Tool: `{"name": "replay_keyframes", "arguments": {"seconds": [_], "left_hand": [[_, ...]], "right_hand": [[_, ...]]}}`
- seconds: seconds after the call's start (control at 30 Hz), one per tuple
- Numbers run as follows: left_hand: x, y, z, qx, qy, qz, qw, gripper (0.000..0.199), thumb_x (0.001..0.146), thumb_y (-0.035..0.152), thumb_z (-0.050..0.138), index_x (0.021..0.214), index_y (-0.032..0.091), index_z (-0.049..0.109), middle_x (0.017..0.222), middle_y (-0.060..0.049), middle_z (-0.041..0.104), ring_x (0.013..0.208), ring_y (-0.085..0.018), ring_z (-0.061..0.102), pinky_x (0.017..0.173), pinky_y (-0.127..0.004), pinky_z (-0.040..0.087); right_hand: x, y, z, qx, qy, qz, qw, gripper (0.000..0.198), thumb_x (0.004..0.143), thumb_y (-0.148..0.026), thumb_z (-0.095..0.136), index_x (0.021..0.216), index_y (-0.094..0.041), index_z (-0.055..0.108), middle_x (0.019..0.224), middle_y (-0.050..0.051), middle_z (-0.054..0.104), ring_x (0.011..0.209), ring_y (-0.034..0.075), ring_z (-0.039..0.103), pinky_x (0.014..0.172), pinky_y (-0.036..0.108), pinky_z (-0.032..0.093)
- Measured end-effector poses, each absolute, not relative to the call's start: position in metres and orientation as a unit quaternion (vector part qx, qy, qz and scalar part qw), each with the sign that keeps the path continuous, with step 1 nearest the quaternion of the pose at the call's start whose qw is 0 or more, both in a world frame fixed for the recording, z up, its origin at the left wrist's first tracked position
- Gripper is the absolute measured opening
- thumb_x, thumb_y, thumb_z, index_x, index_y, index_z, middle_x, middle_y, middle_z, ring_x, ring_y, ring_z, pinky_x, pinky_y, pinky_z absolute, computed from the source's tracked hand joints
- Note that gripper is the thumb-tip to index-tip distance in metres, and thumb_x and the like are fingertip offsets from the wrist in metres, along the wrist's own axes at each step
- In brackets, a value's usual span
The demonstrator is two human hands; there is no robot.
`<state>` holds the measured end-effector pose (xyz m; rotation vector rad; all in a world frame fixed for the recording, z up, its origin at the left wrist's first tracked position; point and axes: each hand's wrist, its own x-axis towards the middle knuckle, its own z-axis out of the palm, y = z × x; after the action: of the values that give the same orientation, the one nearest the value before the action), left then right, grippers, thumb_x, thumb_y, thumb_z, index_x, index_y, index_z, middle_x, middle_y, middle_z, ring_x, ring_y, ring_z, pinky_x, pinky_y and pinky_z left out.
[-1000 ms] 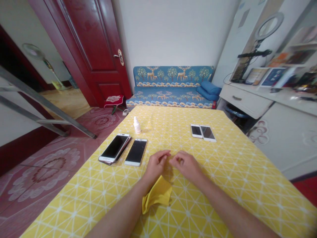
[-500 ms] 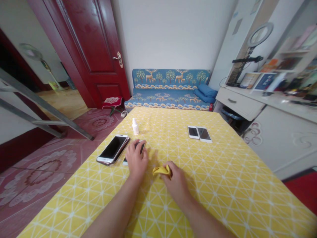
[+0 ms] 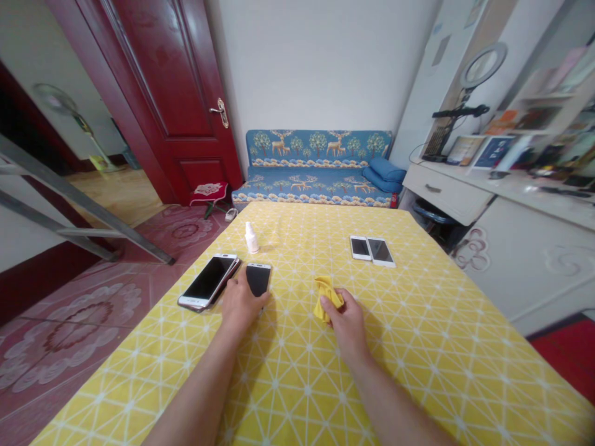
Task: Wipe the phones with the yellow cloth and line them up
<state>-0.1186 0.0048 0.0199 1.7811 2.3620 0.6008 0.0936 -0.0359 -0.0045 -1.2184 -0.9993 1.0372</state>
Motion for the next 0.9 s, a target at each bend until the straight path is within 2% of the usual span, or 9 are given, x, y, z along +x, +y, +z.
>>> {"name": "replay_keyframes", "arguments": {"seconds": [0.17,0.27,0.33,0.4,0.5,0.6,0.7,0.8,0.9], "left_hand": [[-0.109,0.005,0.018,0.565,0.711,0.364,0.206,0.102,0.055,0.035,0.082,0.144,0.024,0.033,0.125,-0.016,0.058,0.112,-0.035,0.056,0.091,-0.042,0.043],[-0.093,0.002,0.017,0.464,0.585,0.506,0.432,0.106,0.054,0.028,0.085,0.145,0.027,0.030,0.115,-0.010,0.065,0.101,-0.027,0.063,0.084,-0.035,0.048],[-0.082,-0.002,0.016,0.357,0.483,0.545,0.584,0.096,0.061,0.025,0.081,0.143,0.026,0.032,0.108,-0.008,0.069,0.090,-0.022,0.067,0.077,-0.030,0.052],[-0.074,-0.005,0.015,0.277,0.407,0.546,0.678,0.074,0.067,0.019,0.077,0.135,0.022,0.045,0.100,-0.007,0.071,0.080,-0.018,0.068,0.070,-0.026,0.053],[-0.068,-0.006,0.012,0.183,0.367,0.545,0.732,0.046,0.074,0.007,0.066,0.119,0.012,0.058,0.090,-0.007,0.073,0.073,-0.016,0.069,0.067,-0.022,0.054],[-0.068,-0.004,0.010,0.114,0.339,0.544,0.759,0.044,0.080,0.003,0.054,0.124,0.005,0.052,0.094,-0.013,0.072,0.083,-0.019,0.070,0.077,-0.027,0.055],[-0.068,-0.004,0.012,0.113,0.269,0.512,0.808,0.047,0.087,0.013,0.048,0.132,0.000,0.042,0.110,-0.021,0.067,0.101,-0.027,0.067,0.088,-0.036,0.053],[-0.067,-0.006,0.015,0.113,0.215,0.477,0.845,0.053,0.092,0.028,0.043,0.137,0.000,0.038,0.118,-0.024,0.063,0.109,-0.030,0.062,0.093,-0.042,0.049],[-0.064,-0.008,0.016,0.111,0.179,0.464,0.860,0.054,0.094,0.034,0.040,0.138,0.002,0.038,0.118,-0.022,0.064,0.111,-0.029,0.061,0.097,-0.044,0.045]], "right_hand": [[0.093,-0.036,-0.005,-0.516,-0.446,0.438,0.585,0.033,0.071,-0.044,0.072,0.072,-0.020,0.048,0.058,-0.007,0.047,0.051,0.010,0.044,0.046,0.020,0.036],[0.096,-0.036,-0.005,-0.534,-0.447,0.398,0.598,0.036,0.071,-0.044,0.071,0.066,-0.020,0.045,0.055,-0.008,0.042,0.050,0.009,0.040,0.045,0.019,0.035],[0.101,-0.034,-0.006,-0.550,-0.439,0.376,0.603,0.034,0.073,-0.045,0.069,0.066,-0.020,0.047,0.056,-0.007,0.044,0.050,0.009,0.042,0.045,0.019,0.035],[0.107,-0.031,-0.007,-0.563,-0.417,0.382,0.603,0.032,0.075,-0.048,0.066,0.071,-0.019,0.053,0.057,-0.006,0.049,0.049,0.010,0.046,0.044,0.020,0.037],[0.114,-0.026,-0.009,-0.552,-0.354,0.426,0.623,0.034,0.072,-0.049,0.069,0.081,-0.017,0.059,0.065,-0.002,0.059,0.053,0.013,0.056,0.047,0.024,0.047],[0.117,-0.021,-0.013,-0.518,-0.299,0.451,0.663,0.037,0.064,-0.042,0.076,0.086,-0.015,0.062,0.079,0.002,0.066,0.072,0.018,0.066,0.065,0.031,0.055],[0.118,-0.019,-0.015,-0.495,-0.293,0.458,0.678,0.035,0.067,-0.040,0.074,0.089,-0.014,0.063,0.086,0.005,0.068,0.084,0.022,0.067,0.080,0.036,0.055],[0.119,-0.022,-0.014,-0.512,-0.372,0.389,0.669,0.030,0.079,-0.041,0.064,0.095,-0.015,0.064,0.094,0.007,0.068,0.093,0.024,0.066,0.089,0.043,0.051],[0.116,-0.031,-0.007,-0.508,-0.544,0.244,0.622,0.030,0.089,-0.036,0.053,0.111,-0.019,0.063,0.117,0.011,0.063,0.113,0.025,0.057,0.101,0.046,0.043]]}}
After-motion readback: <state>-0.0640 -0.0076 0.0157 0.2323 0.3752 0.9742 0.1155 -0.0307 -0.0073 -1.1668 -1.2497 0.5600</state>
